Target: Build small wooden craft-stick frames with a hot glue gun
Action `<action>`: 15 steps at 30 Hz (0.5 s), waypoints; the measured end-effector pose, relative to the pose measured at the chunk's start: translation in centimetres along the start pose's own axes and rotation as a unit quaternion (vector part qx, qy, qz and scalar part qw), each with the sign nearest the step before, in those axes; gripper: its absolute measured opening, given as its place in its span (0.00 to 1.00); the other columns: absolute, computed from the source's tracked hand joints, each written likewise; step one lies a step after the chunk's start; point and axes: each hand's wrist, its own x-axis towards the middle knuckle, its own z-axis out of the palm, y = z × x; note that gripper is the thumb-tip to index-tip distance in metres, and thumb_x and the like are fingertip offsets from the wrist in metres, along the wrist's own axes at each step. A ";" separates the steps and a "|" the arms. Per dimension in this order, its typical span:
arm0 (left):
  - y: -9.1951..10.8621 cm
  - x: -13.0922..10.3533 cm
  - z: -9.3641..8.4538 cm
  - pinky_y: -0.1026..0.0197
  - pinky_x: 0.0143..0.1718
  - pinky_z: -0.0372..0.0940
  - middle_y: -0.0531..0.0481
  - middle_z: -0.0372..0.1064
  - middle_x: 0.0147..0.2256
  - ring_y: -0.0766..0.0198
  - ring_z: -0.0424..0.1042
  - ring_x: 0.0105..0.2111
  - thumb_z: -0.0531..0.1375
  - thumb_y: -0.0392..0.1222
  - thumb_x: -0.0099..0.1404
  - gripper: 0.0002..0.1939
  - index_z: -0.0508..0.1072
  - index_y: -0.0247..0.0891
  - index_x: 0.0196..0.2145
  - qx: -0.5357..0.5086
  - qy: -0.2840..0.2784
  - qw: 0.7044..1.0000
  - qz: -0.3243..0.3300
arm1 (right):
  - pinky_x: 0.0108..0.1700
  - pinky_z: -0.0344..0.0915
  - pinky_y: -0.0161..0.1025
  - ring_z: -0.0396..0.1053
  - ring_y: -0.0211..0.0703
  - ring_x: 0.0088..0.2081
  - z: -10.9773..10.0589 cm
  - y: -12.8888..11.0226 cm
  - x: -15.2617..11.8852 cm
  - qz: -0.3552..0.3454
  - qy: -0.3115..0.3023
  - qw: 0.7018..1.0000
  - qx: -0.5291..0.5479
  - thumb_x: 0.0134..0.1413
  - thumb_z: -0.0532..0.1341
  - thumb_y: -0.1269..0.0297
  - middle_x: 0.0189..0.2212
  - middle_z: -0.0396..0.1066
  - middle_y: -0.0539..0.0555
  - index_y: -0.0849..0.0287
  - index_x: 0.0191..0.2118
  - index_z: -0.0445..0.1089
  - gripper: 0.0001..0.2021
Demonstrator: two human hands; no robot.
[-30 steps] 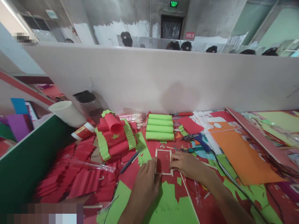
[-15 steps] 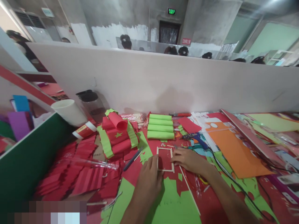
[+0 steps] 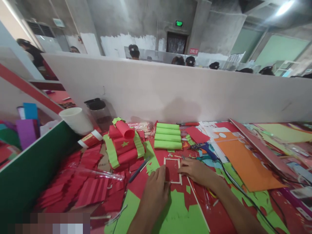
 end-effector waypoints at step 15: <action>0.3 -0.2 -0.5 0.52 0.47 0.62 0.39 0.69 0.49 0.51 0.67 0.47 0.51 0.29 0.65 0.24 0.58 0.34 0.59 0.014 -0.010 1.000 0.003 | 0.41 0.59 0.37 0.67 0.43 0.42 0.3 0.2 0.0 -0.009 0.017 1.000 0.015 0.66 0.56 0.66 0.39 0.72 0.53 0.55 0.41 0.74 0.09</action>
